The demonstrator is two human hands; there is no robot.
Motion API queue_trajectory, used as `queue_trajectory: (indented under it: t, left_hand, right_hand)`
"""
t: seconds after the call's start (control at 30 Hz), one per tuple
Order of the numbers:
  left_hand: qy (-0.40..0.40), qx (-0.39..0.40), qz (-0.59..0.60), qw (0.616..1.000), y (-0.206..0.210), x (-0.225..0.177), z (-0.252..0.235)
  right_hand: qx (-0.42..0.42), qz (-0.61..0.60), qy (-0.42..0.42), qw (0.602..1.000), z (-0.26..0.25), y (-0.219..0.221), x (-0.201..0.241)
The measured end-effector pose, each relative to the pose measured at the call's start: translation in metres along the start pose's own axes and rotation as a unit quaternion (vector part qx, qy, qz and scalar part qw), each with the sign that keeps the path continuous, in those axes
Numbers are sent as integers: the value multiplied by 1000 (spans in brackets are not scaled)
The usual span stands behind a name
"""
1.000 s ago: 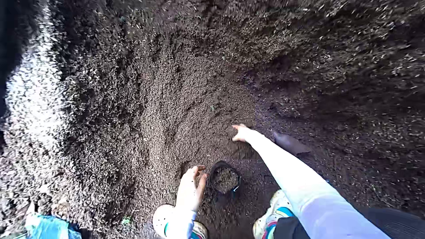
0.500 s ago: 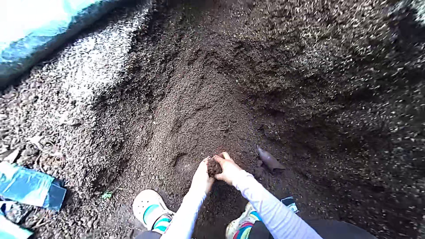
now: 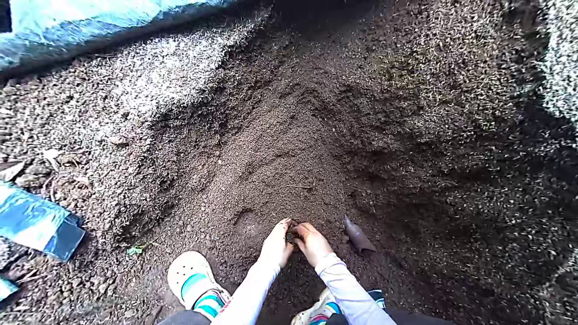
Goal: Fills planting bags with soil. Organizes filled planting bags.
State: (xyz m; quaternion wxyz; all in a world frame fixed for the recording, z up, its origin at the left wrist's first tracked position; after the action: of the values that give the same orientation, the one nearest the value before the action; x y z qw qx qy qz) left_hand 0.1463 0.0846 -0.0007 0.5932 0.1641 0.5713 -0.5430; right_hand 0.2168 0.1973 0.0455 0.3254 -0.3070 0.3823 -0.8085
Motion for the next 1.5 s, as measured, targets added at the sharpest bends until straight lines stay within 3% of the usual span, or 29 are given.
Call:
queue_trajectory:
  t: [0.07,0.17,0.27,0.37,0.43,0.53,0.6,0.67,0.73,0.8,0.87,0.97,1.03,1.13,1.23,1.33,1.43,1.5]
  left_hand:
    - [7,-2,4,1000,0,1,1]
    - [63,7,9,998,6,3,4]
    - [88,-14,31,996,-10,1,0]
    - [-42,-22,33,998,-28,13,-7]
    - [-134,34,10,990,-27,25,-16]
    - [-187,102,-1,977,-15,23,-22]
    - [-200,107,-11,974,-12,15,-26]
    - [-215,105,-34,970,-11,9,-31]
    - [-230,99,-62,966,-8,3,-35]
    - [-230,111,-74,964,-10,2,-35]
    - [-201,132,-36,970,-19,11,-36]
    - [-176,147,81,970,-24,24,-38]
    - [-192,119,83,971,-20,23,-43]
    - [-186,100,64,975,-16,23,-54]
    - [-188,126,-12,974,-16,11,-54]
    - [-198,98,-79,972,-15,-2,-52]
    - [-206,83,-101,970,-20,-4,-48]
    - [-201,97,-128,966,-29,-8,-44]
  right_hand:
    - [-38,10,-3,999,8,2,1]
    - [17,47,24,998,3,19,-2]
    - [48,-46,13,998,-9,-9,-24]
    - [33,-235,73,969,-16,-17,-62]
    - [98,-286,126,945,-19,-8,-77]
    - [152,-355,181,905,-20,14,-78]
    - [117,-326,208,915,-26,23,-68]
    - [95,-214,219,947,-31,21,-50]
    - [112,-89,201,969,-32,13,-32]
    - [140,-69,159,975,-31,6,-35]
    - [184,-195,134,954,-34,-2,-56]
    - [237,-355,170,888,-41,-12,-74]
    - [241,-332,188,892,-55,-4,-74]
    - [235,-227,163,931,-70,5,-67]
    - [249,-57,141,956,-65,-7,-42]
    - [238,24,113,964,-60,-12,-26]
    - [281,45,18,959,-85,-40,-37]
    - [234,28,-30,971,-118,-80,-44]
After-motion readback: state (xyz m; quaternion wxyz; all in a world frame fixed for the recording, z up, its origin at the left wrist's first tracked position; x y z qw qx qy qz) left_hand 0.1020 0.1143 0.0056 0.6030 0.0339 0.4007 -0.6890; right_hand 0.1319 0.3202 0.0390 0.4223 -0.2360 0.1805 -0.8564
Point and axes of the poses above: each hand's wrist, its own z-axis away from the middle knuckle, its own y-axis out of the palm, x = y × z, the point moved 1 cm from there along -z, towards the middle knuckle, and after that the axes turned 5 degrees about y, right-handed, at the moved point
